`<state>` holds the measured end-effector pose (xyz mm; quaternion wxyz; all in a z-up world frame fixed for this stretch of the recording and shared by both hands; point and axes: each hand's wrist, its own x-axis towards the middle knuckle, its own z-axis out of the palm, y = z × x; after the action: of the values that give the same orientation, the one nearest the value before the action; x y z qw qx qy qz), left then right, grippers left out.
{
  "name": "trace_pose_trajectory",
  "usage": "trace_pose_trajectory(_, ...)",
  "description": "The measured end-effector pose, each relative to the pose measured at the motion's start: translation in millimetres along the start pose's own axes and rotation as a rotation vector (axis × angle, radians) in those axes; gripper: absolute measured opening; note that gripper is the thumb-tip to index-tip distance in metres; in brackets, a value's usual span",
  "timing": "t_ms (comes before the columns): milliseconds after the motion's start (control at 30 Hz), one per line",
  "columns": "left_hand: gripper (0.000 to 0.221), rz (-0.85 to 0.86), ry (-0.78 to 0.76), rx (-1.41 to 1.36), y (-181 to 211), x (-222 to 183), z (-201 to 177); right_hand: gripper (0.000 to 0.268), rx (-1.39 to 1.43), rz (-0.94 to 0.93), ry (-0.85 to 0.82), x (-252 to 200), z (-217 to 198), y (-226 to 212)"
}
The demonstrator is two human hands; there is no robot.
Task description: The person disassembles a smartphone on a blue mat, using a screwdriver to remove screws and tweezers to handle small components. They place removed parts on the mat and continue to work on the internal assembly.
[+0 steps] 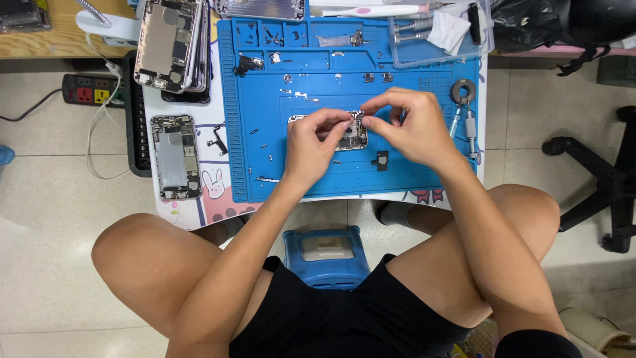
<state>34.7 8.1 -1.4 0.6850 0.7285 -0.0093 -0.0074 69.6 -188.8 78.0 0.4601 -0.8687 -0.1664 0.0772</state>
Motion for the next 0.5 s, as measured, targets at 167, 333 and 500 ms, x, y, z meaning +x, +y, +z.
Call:
trace_pose_trajectory(167, 0.022, -0.004, 0.005, -0.022, 4, -4, 0, 0.020, -0.014, -0.027, -0.033, 4, 11, -3)
trace_pose_trajectory(333, 0.032, 0.028, 0.008, -0.050, 5, -3, -3, 0.019, -0.006, -0.014, -0.061, 7, 16, 0)
trace_pose_trajectory(500, 0.040, 0.038, -0.057, -0.099, 8, -2, -5, 0.020, 0.050, 0.016, -0.128, 10, 11, -8)
